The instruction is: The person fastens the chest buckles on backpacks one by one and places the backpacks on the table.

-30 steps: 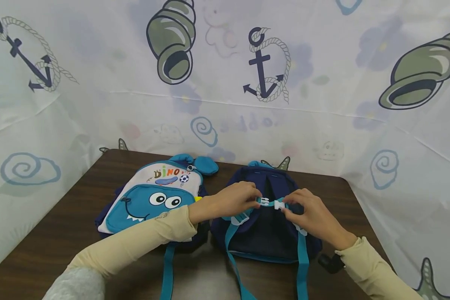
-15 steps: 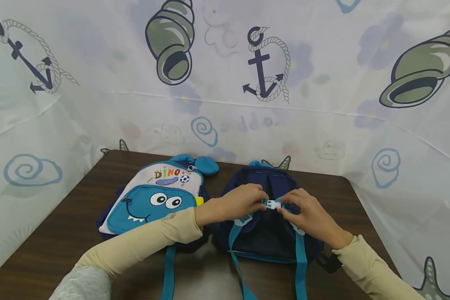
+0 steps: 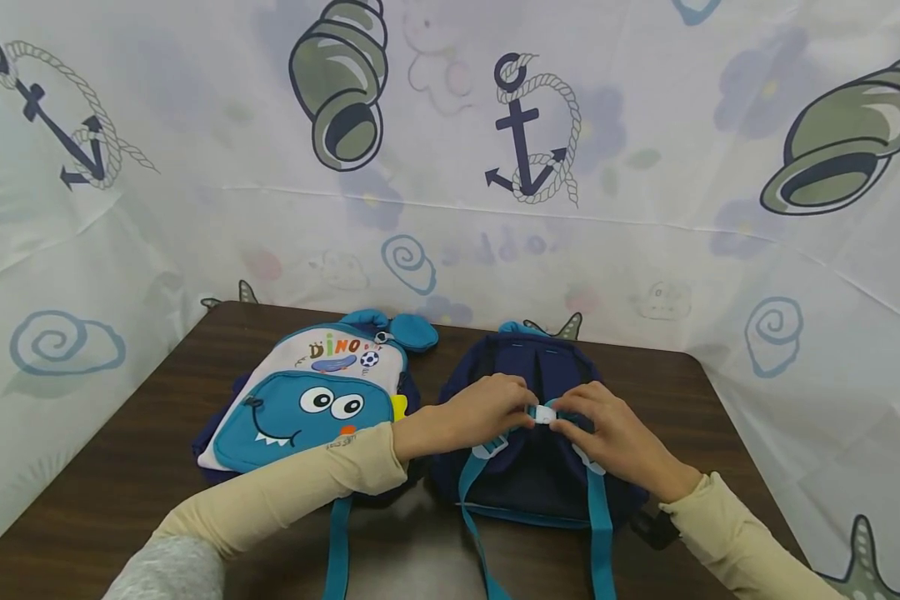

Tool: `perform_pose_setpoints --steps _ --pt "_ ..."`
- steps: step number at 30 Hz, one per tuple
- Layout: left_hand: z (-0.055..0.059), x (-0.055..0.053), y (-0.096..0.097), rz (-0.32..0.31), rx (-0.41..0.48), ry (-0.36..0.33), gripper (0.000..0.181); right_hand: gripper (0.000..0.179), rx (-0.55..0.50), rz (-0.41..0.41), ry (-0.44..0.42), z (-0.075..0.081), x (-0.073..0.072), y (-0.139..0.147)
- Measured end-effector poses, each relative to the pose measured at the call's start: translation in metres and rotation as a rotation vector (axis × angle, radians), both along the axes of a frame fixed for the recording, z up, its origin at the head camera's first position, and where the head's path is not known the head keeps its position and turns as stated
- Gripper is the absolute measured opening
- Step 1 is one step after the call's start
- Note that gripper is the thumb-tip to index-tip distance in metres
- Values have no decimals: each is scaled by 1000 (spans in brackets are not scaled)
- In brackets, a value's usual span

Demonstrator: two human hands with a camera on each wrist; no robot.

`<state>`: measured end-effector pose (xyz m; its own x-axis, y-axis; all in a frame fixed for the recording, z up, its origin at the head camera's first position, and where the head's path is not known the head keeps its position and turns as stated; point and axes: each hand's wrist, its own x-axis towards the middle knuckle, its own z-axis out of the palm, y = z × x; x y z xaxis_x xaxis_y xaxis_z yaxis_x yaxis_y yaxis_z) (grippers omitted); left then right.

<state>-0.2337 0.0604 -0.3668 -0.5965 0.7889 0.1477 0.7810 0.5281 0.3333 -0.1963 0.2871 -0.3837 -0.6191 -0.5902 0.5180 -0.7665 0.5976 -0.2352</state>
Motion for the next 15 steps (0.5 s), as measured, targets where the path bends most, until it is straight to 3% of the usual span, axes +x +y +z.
perform_pose_setpoints --steps 6,15 --pt "-7 0 -1 -4 0 -8 15 28 34 -27 -35 -6 2 -3" --pt "-32 2 -3 -12 -32 -30 12 21 108 -94 -127 -33 6 -7"
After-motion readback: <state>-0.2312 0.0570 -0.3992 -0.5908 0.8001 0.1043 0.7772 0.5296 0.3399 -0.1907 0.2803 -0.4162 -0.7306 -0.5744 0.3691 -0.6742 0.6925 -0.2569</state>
